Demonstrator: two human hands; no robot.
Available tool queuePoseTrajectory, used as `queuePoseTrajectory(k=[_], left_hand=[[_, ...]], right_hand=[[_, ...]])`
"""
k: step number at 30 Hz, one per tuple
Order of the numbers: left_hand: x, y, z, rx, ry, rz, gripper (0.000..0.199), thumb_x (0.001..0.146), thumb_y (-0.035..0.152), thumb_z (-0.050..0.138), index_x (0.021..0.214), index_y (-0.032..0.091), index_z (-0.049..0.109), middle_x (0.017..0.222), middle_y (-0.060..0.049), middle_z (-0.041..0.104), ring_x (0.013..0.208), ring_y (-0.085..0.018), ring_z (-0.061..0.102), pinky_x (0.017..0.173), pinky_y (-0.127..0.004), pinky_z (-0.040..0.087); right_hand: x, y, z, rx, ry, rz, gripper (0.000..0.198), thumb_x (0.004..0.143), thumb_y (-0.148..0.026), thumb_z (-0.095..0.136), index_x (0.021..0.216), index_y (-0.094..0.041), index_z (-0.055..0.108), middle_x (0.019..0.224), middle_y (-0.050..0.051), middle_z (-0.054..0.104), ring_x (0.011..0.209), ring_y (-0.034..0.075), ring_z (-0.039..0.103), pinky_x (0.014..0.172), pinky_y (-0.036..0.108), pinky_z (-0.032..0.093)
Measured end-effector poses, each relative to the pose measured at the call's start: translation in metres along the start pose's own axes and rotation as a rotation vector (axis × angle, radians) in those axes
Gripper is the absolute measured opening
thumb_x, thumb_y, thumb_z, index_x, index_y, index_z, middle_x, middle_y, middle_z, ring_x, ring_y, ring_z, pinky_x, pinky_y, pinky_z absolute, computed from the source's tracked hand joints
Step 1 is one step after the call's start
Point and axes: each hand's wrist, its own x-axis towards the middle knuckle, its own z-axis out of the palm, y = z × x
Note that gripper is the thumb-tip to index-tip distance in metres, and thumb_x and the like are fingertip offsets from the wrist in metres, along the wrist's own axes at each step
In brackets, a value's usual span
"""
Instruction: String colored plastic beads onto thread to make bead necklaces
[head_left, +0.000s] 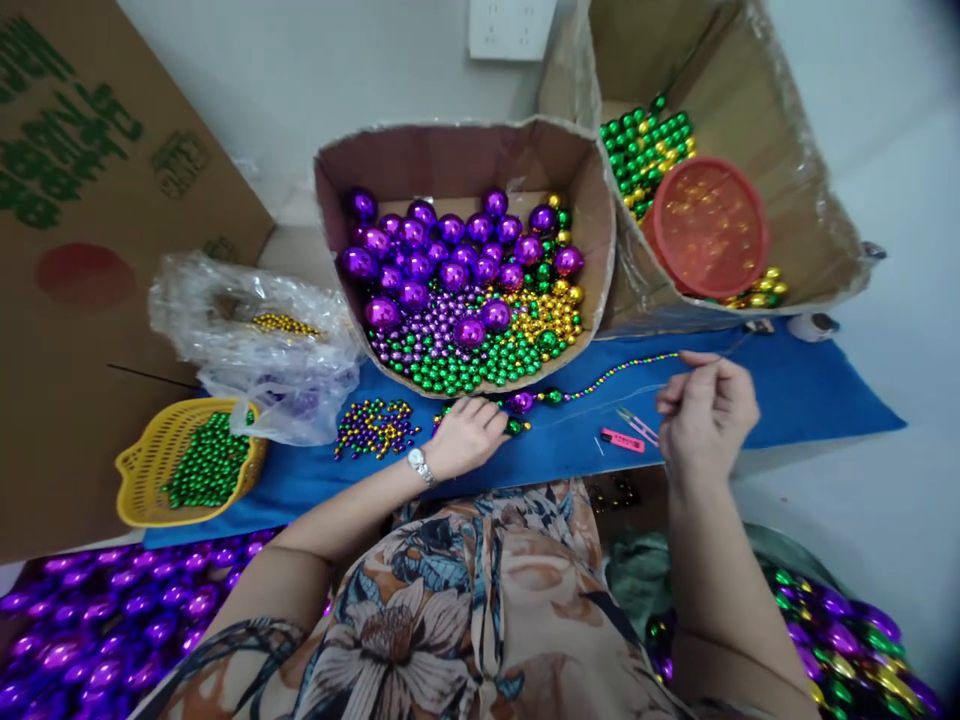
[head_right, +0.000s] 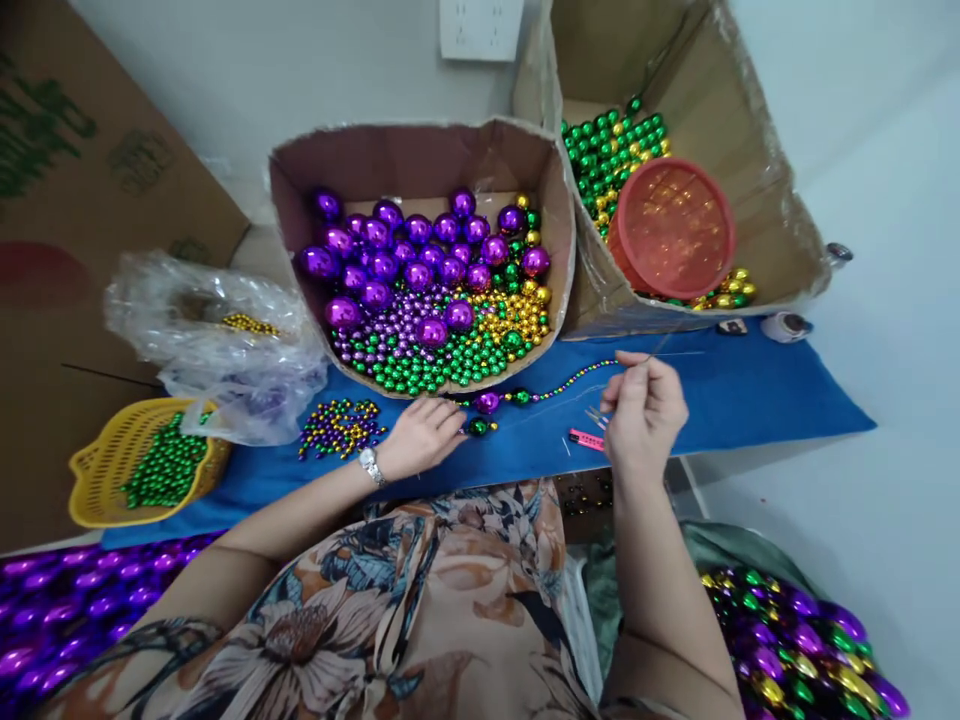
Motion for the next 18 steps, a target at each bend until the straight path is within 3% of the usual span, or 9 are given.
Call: queuePoseTrajectory(k=[3,6,10,13,15,18], left_hand=[[0.013,-0.033,-0.010,-0.034,0.225,-0.136,0.031,0.095,0.031,0.048,0.120,0.015,0.057,0.120,-0.015,0.060,0.111,-0.028,0.053,0.095,-0.043,0.046],[0.031,-0.072,-0.013,-0.046,0.331,-0.244,0.042,0.092,0.034,0.053,0.129,0.012,0.052,0.126,-0.018,0.056,0.117,-0.031,0.049,0.101,-0.047,0.044],[0.057,-0.099,-0.007,-0.015,0.259,-0.329,0.062,0.085,0.041,0.064,0.136,0.011,0.048,0.134,-0.021,0.051,0.122,-0.037,0.046,0.101,-0.053,0.042],[0.067,-0.102,-0.004,-0.097,0.229,-0.360,0.062,0.081,0.042,0.068,0.134,0.013,0.051,0.127,-0.020,0.057,0.119,-0.037,0.050,0.101,-0.056,0.043],[0.068,-0.099,-0.008,-0.291,0.298,-0.383,0.061,0.080,0.042,0.069,0.131,0.014,0.052,0.125,-0.018,0.058,0.118,-0.034,0.053,0.102,-0.054,0.044],[0.060,-0.088,-0.019,-0.872,0.392,-0.458,0.056,0.082,0.044,0.067,0.129,0.018,0.051,0.124,-0.014,0.060,0.109,-0.026,0.061,0.094,-0.048,0.052]], right_hand=[[-0.019,0.004,0.008,-0.125,-0.117,0.025,0.028,0.096,-0.043,0.050,0.104,-0.019,0.062,0.062,-0.006,0.049,0.051,0.006,0.048,0.051,0.021,0.042],[-0.045,0.011,0.015,-0.276,-0.279,0.034,0.030,0.098,-0.039,0.045,0.117,-0.020,0.059,0.069,-0.003,0.055,0.061,0.009,0.057,0.060,0.023,0.047],[-0.076,0.023,0.027,-0.361,-0.460,0.001,0.027,0.099,-0.033,0.042,0.115,-0.020,0.060,0.076,0.000,0.063,0.067,0.012,0.064,0.064,0.025,0.051],[-0.090,0.029,0.032,-0.400,-0.526,-0.094,0.027,0.099,-0.030,0.041,0.114,-0.021,0.062,0.086,0.004,0.070,0.069,0.013,0.067,0.065,0.026,0.055],[-0.095,0.030,0.032,-0.435,-0.524,-0.168,0.027,0.099,-0.028,0.042,0.113,-0.021,0.063,0.096,0.006,0.073,0.075,0.015,0.069,0.070,0.028,0.057],[-0.099,0.027,0.028,-0.476,-0.487,-0.258,0.024,0.097,-0.024,0.044,0.112,-0.020,0.064,0.103,0.007,0.074,0.087,0.017,0.071,0.078,0.029,0.058]])
